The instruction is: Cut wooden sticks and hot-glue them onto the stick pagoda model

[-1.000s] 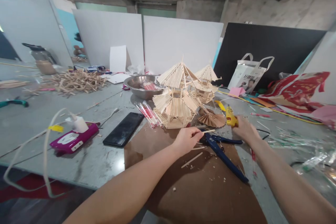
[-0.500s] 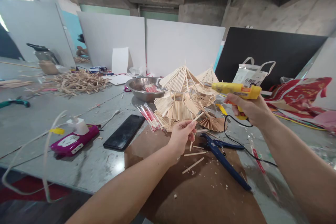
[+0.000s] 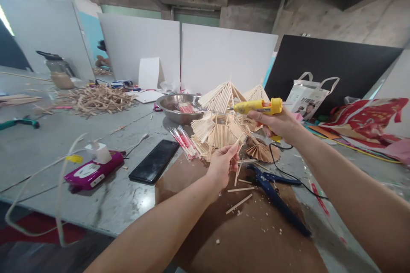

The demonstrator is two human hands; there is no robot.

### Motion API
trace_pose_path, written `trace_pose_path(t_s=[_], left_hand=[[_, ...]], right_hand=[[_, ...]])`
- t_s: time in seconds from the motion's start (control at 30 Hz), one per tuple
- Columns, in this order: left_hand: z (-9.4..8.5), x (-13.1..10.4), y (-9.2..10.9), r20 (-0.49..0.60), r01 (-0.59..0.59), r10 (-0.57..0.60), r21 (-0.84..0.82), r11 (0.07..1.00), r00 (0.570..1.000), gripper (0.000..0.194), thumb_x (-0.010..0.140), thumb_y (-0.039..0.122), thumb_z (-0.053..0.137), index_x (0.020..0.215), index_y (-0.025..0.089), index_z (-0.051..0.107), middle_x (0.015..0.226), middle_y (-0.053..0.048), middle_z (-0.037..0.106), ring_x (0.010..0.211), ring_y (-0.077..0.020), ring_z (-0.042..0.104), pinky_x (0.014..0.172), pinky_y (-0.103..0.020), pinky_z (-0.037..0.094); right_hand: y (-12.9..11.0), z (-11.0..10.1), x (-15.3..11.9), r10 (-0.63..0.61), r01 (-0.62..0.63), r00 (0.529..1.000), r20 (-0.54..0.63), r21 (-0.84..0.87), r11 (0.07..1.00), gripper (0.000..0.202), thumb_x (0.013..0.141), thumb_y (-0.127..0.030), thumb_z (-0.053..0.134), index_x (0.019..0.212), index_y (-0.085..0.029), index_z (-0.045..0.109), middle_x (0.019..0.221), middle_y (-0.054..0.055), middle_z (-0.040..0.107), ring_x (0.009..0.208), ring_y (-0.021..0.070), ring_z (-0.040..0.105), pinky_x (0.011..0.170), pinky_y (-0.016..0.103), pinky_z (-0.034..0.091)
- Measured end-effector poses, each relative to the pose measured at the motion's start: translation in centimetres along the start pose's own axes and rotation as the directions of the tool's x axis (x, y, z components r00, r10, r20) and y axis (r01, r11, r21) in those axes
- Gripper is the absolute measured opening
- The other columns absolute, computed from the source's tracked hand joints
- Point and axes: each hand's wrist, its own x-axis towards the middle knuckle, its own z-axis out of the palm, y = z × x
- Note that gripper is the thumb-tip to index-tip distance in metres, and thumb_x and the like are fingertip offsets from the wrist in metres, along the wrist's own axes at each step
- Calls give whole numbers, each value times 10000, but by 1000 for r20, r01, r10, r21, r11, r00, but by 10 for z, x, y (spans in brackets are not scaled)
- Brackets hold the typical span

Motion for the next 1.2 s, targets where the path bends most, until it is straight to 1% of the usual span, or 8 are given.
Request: trace_pose_path(t_s=[0.2, 0.53, 0.67, 0.8, 0.93, 1.2], left_hand=[[-1, 0, 0, 14, -5, 4, 18, 1000, 1000, 303, 561, 391, 652, 704, 133, 581, 482, 45, 470, 321, -17, 366, 341, -167, 262], [-2, 1, -1, 49, -37, 35, 41, 998, 998, 303, 577, 409, 635, 699, 139, 571, 491, 47, 471, 320, -25, 376, 339, -175, 260], [-1, 0, 0, 26, -26, 25, 47, 999, 999, 313, 563, 413, 644, 689, 136, 569, 481, 50, 461, 316, -21, 368, 337, -174, 253], [-2, 0, 0, 45, -43, 41, 57, 997, 998, 315, 568, 419, 639, 683, 136, 563, 490, 46, 464, 318, -29, 381, 325, -176, 227], [-2, 1, -2, 51, -59, 56, 55, 997, 997, 302, 585, 414, 629, 688, 138, 562, 490, 47, 463, 319, -30, 382, 326, -176, 231], [-3, 3, -3, 63, -66, 61, 66, 996, 996, 312, 579, 421, 632, 690, 139, 561, 487, 48, 462, 321, -28, 380, 324, -175, 217]], right_hand=[[1, 3, 0, -4, 4, 1000, 17, -6, 1000, 264, 640, -466, 579, 666, -204, 574, 478, -36, 492, 293, 45, 368, 278, 216, 285], [0, 6, -1, 28, -28, 1000, -12, 28, 999, 263, 621, -469, 589, 644, -211, 548, 477, -41, 481, 284, 48, 356, 267, 224, 289], [3, 5, 0, 29, -29, 999, -20, 35, 999, 250, 620, -462, 593, 647, -215, 563, 489, -35, 494, 298, 46, 358, 277, 224, 292], [4, 5, 1, 43, -42, 999, -30, 29, 999, 231, 637, -448, 583, 668, -219, 588, 511, -19, 513, 323, 60, 382, 287, 236, 295], [5, 5, 2, 46, -44, 998, -40, 48, 998, 227, 638, -441, 583, 702, -224, 597, 506, -19, 508, 336, 69, 399, 289, 239, 299], [6, 6, 7, 93, -89, 994, -60, 68, 994, 238, 628, -451, 585, 628, -215, 559, 474, -41, 467, 288, 49, 352, 264, 230, 287]])
